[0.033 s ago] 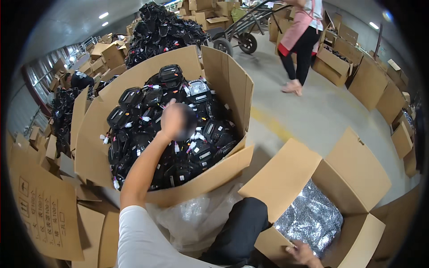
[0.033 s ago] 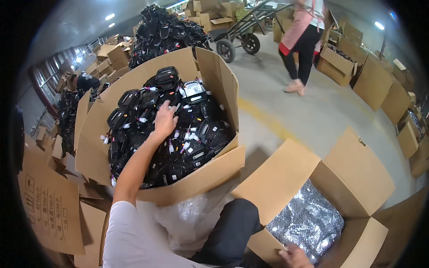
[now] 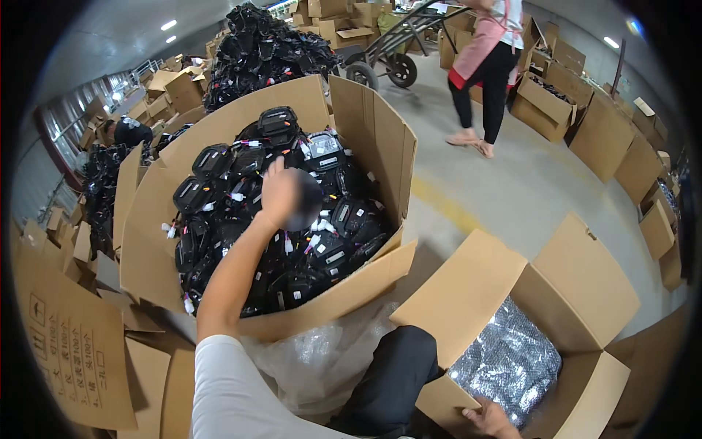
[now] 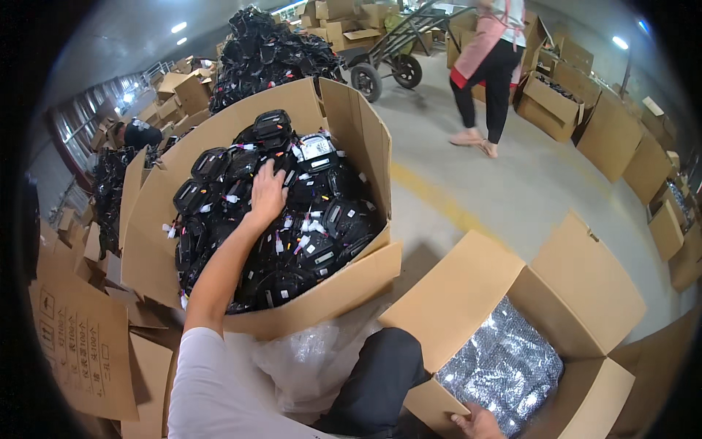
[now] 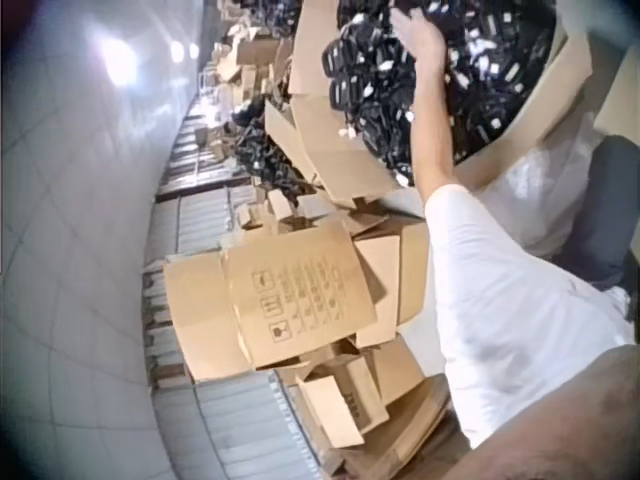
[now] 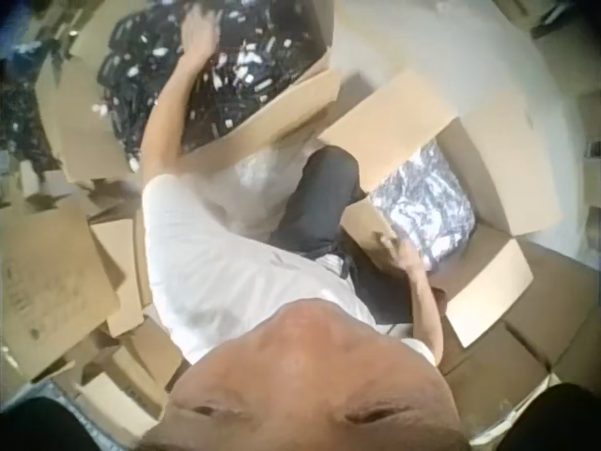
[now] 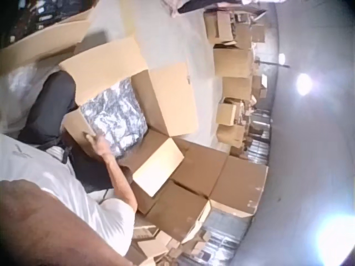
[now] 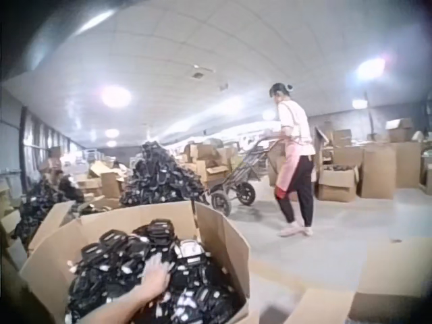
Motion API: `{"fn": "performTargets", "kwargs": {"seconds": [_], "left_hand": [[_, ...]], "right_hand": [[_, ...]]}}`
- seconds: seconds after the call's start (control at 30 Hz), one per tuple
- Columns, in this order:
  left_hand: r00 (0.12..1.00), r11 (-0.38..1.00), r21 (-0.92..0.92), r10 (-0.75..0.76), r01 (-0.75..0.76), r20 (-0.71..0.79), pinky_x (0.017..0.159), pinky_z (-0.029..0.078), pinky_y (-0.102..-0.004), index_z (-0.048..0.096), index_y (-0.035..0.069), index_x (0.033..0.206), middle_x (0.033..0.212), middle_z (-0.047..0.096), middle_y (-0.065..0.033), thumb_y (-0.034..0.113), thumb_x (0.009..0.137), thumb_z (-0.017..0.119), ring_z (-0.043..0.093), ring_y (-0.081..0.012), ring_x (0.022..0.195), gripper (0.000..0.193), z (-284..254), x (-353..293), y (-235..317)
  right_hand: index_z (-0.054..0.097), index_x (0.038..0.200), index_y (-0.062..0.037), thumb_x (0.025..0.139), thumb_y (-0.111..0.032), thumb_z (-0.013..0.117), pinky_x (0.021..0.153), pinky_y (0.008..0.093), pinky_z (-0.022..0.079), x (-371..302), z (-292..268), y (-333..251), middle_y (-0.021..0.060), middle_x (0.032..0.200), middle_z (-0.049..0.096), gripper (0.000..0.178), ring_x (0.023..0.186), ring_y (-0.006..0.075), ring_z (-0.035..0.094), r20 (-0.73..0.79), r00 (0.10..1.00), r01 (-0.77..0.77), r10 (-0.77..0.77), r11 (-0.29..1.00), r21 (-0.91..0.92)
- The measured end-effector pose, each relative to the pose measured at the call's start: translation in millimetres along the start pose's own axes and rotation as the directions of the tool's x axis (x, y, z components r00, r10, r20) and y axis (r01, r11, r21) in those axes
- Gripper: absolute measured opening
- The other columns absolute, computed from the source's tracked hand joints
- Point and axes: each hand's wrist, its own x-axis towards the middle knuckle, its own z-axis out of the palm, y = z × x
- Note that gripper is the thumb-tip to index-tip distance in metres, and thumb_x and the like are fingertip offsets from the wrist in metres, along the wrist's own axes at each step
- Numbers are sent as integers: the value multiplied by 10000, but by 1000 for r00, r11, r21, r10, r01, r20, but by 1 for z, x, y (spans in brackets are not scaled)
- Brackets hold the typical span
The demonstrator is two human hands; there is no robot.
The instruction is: The person sits on the floor and transfers small black electronic devices from a large open cardboard box into a smaller shipping box. They handle the items one by one, placing them into the smaller box which is lined with bubble wrap. The person occasionally adjusts the bubble wrap to fit the items.
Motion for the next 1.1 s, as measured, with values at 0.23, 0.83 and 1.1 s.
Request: {"fn": "performTargets", "kwargs": {"seconds": [0.23, 0.83, 1.1], "left_hand": [[984, 875, 481, -127, 52, 125, 1049, 365, -598, 594, 38, 1297, 1481, 421, -212, 194, 864, 655, 398, -433, 1364, 464, 73, 64, -30], [995, 983, -164, 90, -80, 51, 916, 491, -490, 567, 29, 1036, 1200, 508, -217, 1, 667, 744, 506, -445, 1107, 411, -37, 38, -29], [967, 216, -950, 65, 226, 245, 988, 452, -314, 574, -15, 1146, 1173, 584, -60, 11, 712, 832, 560, -152, 1095, 506, -205, 1, 29]], "right_hand": [[694, 1181, -84, 822, -582, 729, 698, 506, 535, -6, -3, -35, 255, 880, 713, 615, 810, 413, 712, -131, 982, -146, 134, 986, -85], [659, 821, -60, 720, -556, 793, 611, 467, 521, 3, 15, -5, 143, 738, 668, 523, 686, 364, 664, -310, 944, 45, -111, 976, -214], [697, 1103, -26, 862, -366, 745, 824, 445, 543, 14, -22, -31, 211, 1087, 692, 420, 983, 389, 669, -255, 928, 286, -272, 958, 18]]}}
